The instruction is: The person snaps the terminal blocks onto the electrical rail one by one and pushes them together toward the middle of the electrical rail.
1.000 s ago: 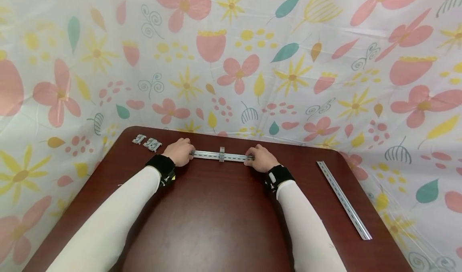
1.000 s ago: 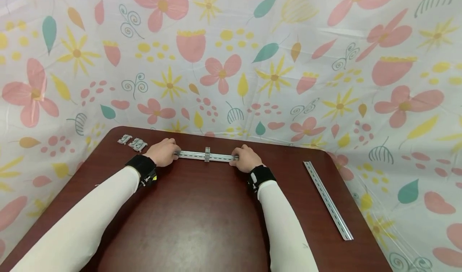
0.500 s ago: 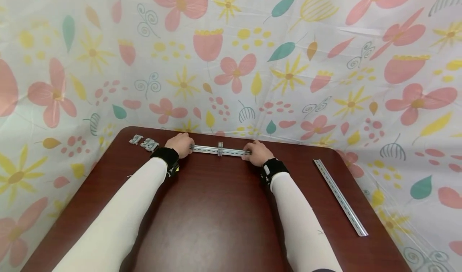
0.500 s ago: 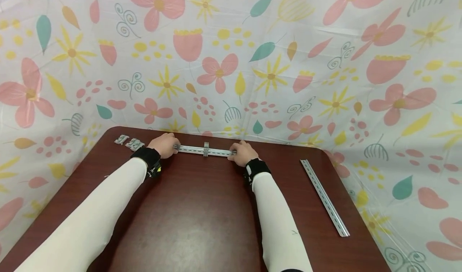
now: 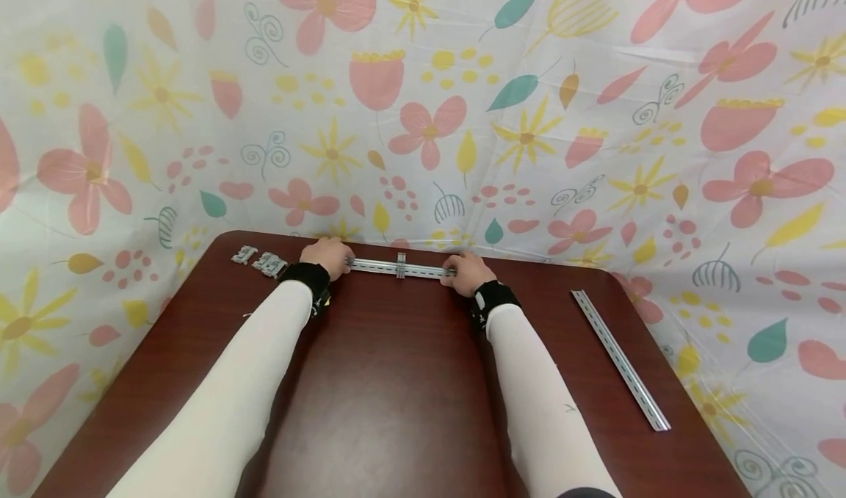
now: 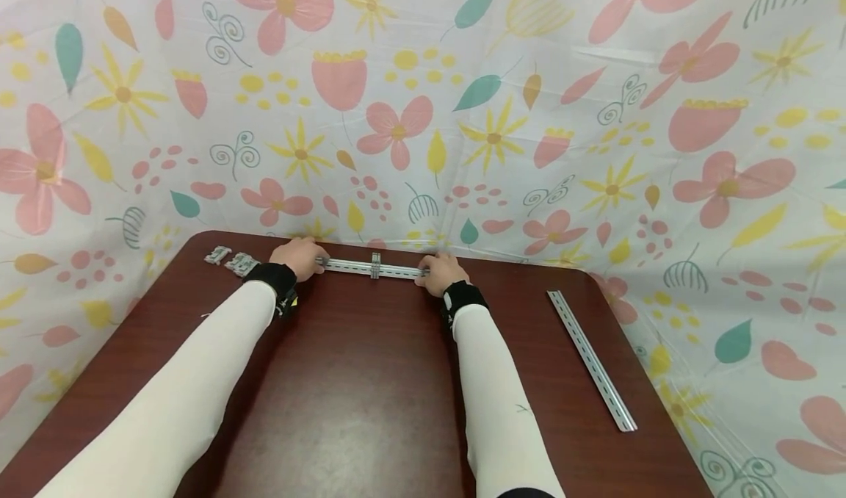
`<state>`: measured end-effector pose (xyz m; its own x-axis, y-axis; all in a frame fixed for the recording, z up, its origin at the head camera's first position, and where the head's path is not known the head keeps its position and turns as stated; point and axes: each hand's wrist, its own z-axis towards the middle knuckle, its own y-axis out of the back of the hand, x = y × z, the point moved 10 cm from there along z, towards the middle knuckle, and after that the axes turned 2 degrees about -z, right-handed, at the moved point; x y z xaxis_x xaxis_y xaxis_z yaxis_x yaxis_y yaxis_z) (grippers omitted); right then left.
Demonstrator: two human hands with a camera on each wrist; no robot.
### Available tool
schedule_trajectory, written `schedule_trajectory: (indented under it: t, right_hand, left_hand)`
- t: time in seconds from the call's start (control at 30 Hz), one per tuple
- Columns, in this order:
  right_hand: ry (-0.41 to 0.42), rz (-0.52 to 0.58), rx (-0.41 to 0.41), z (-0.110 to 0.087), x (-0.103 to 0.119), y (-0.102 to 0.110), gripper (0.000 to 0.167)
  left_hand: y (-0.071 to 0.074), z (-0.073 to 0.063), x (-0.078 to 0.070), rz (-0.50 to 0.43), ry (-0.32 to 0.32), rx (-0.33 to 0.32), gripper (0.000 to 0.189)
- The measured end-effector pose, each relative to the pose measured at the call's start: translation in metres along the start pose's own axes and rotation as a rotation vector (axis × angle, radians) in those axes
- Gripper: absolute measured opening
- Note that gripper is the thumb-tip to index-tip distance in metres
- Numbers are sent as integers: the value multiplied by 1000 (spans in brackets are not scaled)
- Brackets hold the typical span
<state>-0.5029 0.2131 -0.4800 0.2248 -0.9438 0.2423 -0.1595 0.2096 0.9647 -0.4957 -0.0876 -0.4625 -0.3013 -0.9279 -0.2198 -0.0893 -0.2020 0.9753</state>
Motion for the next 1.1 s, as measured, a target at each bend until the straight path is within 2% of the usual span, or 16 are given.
schedule_trajectory:
  t: [0.2, 0.4, 0.63, 0.83, 0.93, 1.1]
  right_hand:
    - [-23, 2, -5, 6, -5, -2, 38]
    - [-51, 14, -3, 7, -7, -3, 39]
    - [-83, 12, -20, 9, -10, -6, 42]
    - [-115, 31, -23, 9, -15, -12, 62]
    - [-123, 32, -34, 6, -18, -12, 72]
    - [-113, 21, -56, -1, -20, -9, 74]
  left_hand:
    - [-4, 9, 4, -15, 15, -9, 32]
    - [-2, 6, 5, -55, 50, -7, 30]
    - [-3, 5, 8, -50, 75, -4, 36]
    - [-8, 3, 13, -40, 84, 6, 38]
    - [-11, 3, 13, -40, 84, 19, 46]
    - [-15, 5, 11, -65, 94, 27, 65]
